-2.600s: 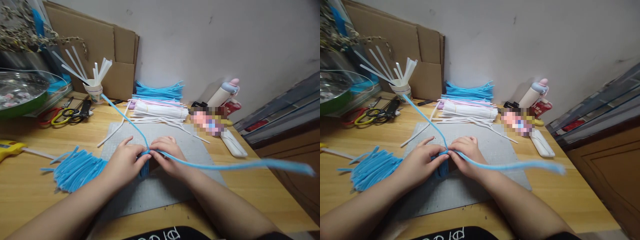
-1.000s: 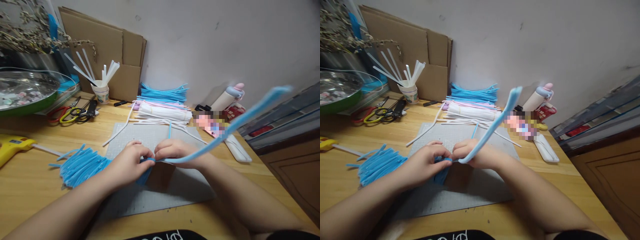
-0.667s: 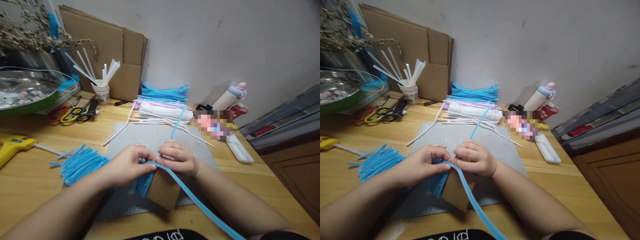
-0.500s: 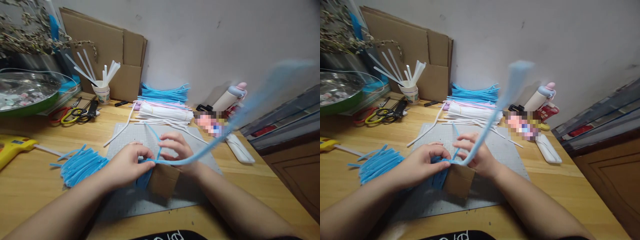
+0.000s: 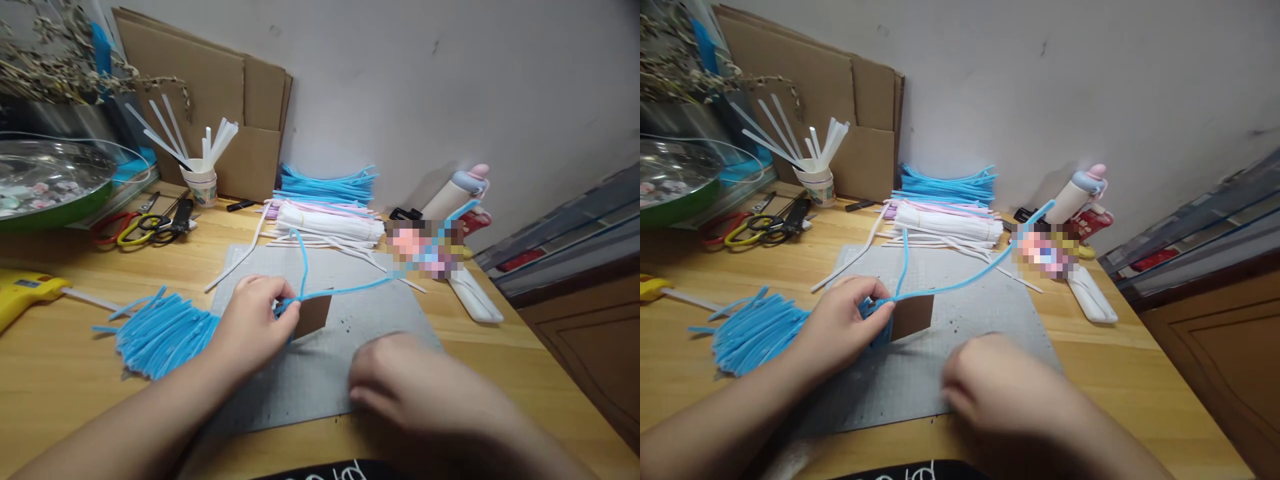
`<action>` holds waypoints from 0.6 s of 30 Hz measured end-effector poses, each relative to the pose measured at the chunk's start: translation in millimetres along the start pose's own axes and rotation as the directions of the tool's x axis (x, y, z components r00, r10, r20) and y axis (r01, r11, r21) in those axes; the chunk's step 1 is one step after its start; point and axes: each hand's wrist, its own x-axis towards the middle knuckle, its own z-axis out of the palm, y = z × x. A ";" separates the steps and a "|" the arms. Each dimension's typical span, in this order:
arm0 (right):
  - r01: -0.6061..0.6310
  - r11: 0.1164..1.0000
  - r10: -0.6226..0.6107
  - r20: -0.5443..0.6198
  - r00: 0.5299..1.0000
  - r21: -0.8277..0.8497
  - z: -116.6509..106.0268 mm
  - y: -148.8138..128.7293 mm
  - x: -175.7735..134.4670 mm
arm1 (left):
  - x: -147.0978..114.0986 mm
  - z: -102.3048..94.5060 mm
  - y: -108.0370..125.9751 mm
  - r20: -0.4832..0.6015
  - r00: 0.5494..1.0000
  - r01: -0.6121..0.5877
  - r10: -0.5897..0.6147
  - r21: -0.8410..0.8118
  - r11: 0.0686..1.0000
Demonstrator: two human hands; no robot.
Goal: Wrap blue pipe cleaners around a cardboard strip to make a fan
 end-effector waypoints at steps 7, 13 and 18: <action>0.040 0.972 -0.172 -0.587 0.791 -0.231 17.6 -10.6 37.8 | -4.0 5.8 1.9 -0.026 0.982 -0.182 0.185 0.093 0.979; 0.063 0.994 -0.003 -0.552 0.834 0.091 25.2 16.8 54.6 | -6.5 5.8 3.0 -0.060 0.970 -0.233 0.237 0.069 0.970; -0.033 0.966 0.172 -0.538 0.825 0.258 31.0 13.6 54.7 | -6.6 8.6 0.0 -0.090 0.967 -0.228 0.239 0.120 0.966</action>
